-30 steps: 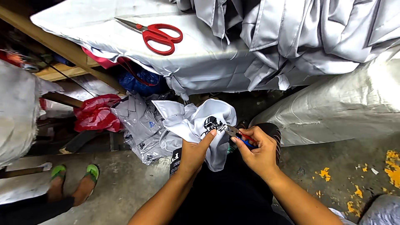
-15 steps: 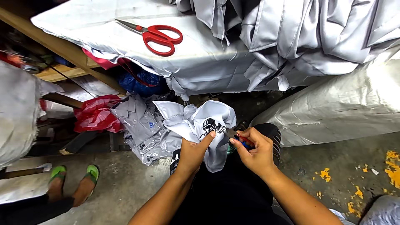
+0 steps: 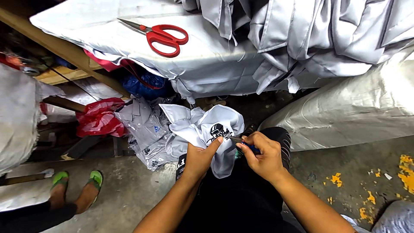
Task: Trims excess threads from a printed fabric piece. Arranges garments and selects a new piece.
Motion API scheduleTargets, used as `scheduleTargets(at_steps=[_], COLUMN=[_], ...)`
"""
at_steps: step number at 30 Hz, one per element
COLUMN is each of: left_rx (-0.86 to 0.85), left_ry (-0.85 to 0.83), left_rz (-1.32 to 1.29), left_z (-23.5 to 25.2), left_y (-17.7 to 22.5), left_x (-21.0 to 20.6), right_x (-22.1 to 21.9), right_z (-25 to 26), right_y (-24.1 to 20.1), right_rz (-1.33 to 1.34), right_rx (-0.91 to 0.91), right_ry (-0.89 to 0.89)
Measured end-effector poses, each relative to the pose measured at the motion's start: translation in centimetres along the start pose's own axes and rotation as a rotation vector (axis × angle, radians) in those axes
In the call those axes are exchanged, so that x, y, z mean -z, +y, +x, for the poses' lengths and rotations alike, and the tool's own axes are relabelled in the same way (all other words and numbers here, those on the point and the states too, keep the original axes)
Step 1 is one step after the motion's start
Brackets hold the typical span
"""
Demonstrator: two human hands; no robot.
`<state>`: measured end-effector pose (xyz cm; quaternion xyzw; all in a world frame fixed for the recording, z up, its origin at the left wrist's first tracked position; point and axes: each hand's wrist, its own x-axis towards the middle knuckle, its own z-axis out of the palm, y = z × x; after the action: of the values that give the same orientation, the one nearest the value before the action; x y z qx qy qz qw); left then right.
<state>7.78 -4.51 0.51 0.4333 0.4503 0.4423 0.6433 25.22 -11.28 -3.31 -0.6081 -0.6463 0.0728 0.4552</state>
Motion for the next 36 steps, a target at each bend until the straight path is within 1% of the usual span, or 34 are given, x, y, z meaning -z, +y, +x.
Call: scheduleTargets(at_steps=[3, 6, 10, 19, 24, 33, 36], left_rx=[-0.022, -0.034, -0.040, -0.041, -0.045, -0.026, -0.031], left_ry=[-0.003, 0.000, -0.006, -0.005, -0.012, -0.024, -0.021], left_rz=[0.006, 0.019, 0.020, 0.068, 0.066, 0.051, 0.035], left_z=[0.0, 0.1, 0.0, 0.1, 0.2, 0.1, 0.2], left_y=[-0.1, -0.1, -0.1, -0.2, -0.1, -0.1, -0.1], left_x=[0.0, 0.1, 0.1, 0.3, 0.2, 0.0, 0.0], right_x=[0.3, 0.7, 1.0, 1.3, 1.5, 1.6, 2.0], right_z=[-0.1, 0.0, 0.1, 0.6, 0.6, 0.8, 0.9], right_y=[-0.3, -0.5, -0.2, 0.1, 0.3, 0.1, -0.1], right_rz=[0.060, 0.087, 0.047, -0.033, 0.006, 0.012, 0.027], right_rx=[-0.017, -0.056, -0.084, -0.032, -0.074, -0.083, -0.080], right_ry=[-0.055, -0.041, -0.040, -0.093, -0.107, -0.130, -0.176])
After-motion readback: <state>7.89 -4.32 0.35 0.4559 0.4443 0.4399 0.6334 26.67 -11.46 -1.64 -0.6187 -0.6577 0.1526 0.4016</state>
